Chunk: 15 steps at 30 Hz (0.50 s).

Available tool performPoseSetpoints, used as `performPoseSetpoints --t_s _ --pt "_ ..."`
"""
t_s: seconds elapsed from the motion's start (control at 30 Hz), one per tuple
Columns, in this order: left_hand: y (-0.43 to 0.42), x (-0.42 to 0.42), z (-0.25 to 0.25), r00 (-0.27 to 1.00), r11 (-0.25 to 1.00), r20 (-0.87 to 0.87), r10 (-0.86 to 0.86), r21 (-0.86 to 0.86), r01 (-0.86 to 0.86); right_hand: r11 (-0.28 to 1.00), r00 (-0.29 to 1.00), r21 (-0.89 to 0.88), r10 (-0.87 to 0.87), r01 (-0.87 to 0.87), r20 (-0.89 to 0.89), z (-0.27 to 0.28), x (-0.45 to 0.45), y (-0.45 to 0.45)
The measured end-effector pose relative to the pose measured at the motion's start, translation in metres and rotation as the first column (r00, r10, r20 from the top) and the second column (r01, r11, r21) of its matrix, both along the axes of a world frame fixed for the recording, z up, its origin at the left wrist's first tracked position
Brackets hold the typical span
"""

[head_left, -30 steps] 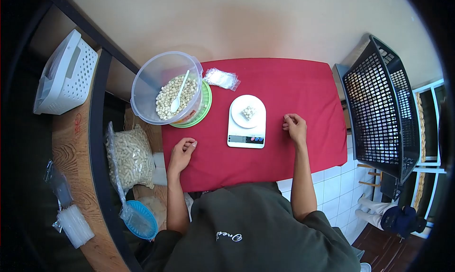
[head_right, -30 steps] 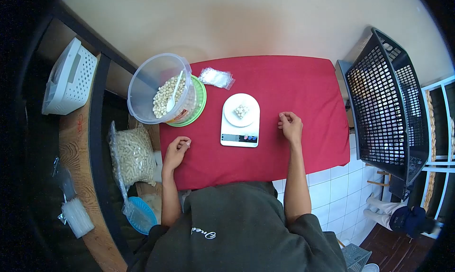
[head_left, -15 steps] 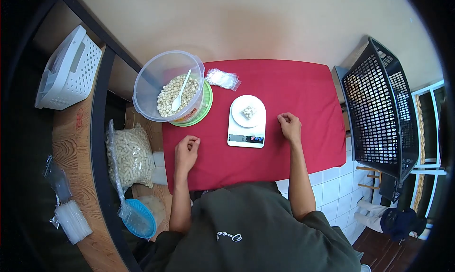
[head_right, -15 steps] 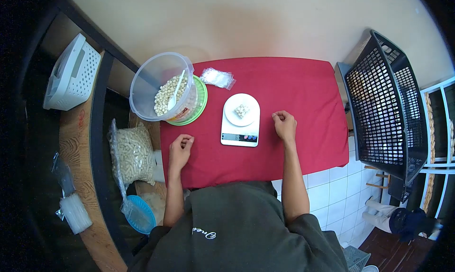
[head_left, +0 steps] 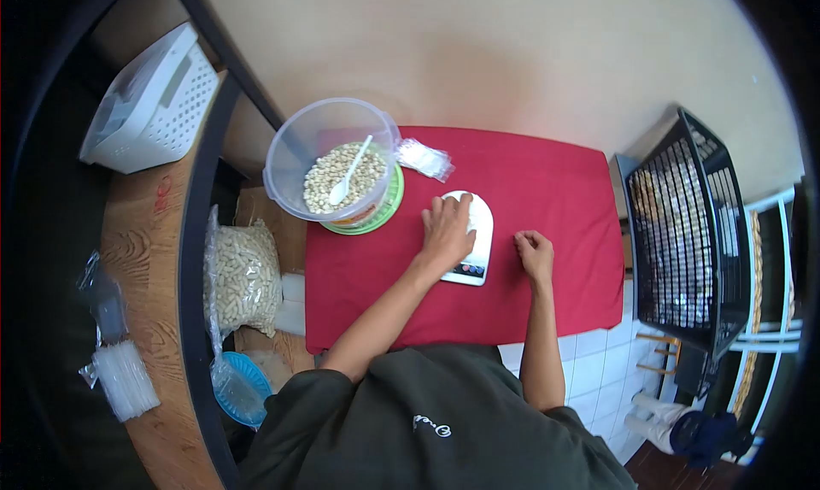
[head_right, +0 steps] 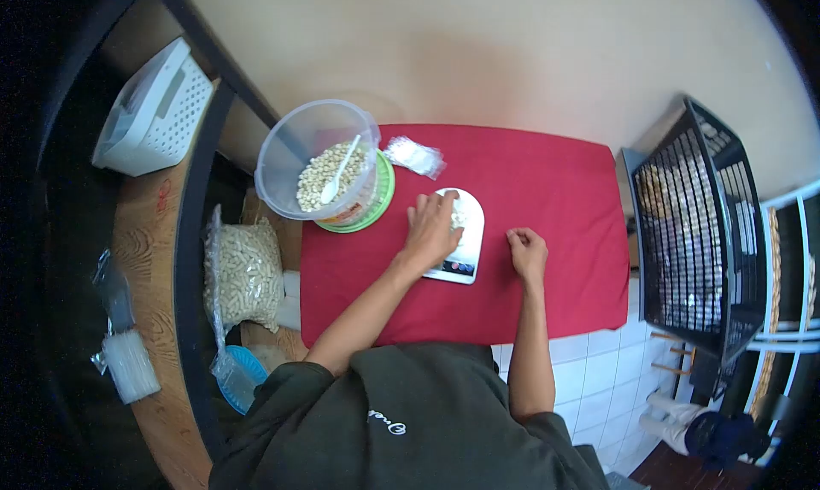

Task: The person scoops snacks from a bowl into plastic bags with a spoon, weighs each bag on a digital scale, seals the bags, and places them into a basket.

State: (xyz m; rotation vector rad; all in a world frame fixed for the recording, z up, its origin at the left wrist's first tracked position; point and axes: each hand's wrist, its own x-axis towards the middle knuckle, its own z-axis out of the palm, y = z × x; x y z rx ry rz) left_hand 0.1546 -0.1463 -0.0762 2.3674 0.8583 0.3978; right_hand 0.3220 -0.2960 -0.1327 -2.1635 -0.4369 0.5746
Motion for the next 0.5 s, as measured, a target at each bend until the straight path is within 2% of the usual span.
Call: performPoseSetpoints --t_s 0.1,0.13,0.2,0.23,0.3,0.33,0.4,0.43,0.47,0.5 --pt "0.0 0.004 -0.015 0.999 0.999 0.012 0.052 0.012 -0.052 0.999 0.996 0.026 0.041 -0.043 0.074 -0.004 0.011 -0.002" --pt "-0.001 0.002 -0.017 0.997 0.998 0.047 0.067 -0.006 -0.067 0.998 0.993 0.04 0.054 -0.058 0.101 0.011 0.008 0.007" --pt "-0.001 -0.001 -0.022 0.988 0.995 0.119 0.096 -0.037 -0.092 0.994 0.989 0.059 0.081 -0.088 0.126 0.06 0.0 0.026" --pt "0.0 -0.004 -0.022 0.987 0.994 0.116 0.11 -0.033 -0.106 0.978 0.967 0.122 0.138 -0.167 0.215 0.087 -0.005 0.042" --pt "0.003 -0.008 -0.021 0.973 0.985 0.203 0.108 -0.155 -0.077 0.923 0.891 0.178 0.259 -0.342 0.372 0.146 -0.024 0.076" --pt "0.004 -0.01 -0.025 0.962 0.981 0.242 0.124 -0.174 -0.082 0.885 0.838 0.17 0.328 -0.434 0.435 0.173 -0.038 0.094" --pt "0.004 -0.011 -0.029 0.945 0.975 0.294 0.146 -0.205 -0.087 0.73 0.698 0.219 0.453 -0.648 0.554 0.201 -0.063 0.133" --pt "0.004 -0.012 -0.03 0.922 0.967 0.349 0.167 -0.241 -0.084 0.657 0.65 0.217 0.539 -0.722 0.535 0.209 -0.077 0.153" --pt "0.003 -0.013 -0.029 0.919 0.979 0.357 0.169 -0.169 -0.115 0.589 0.575 0.135 0.669 -0.797 0.471 0.225 -0.093 0.173" --pt "0.006 -0.015 -0.026 0.918 0.979 0.357 0.173 -0.163 -0.121 0.477 0.446 0.081 0.73 -0.875 0.519 0.221 -0.102 0.194"
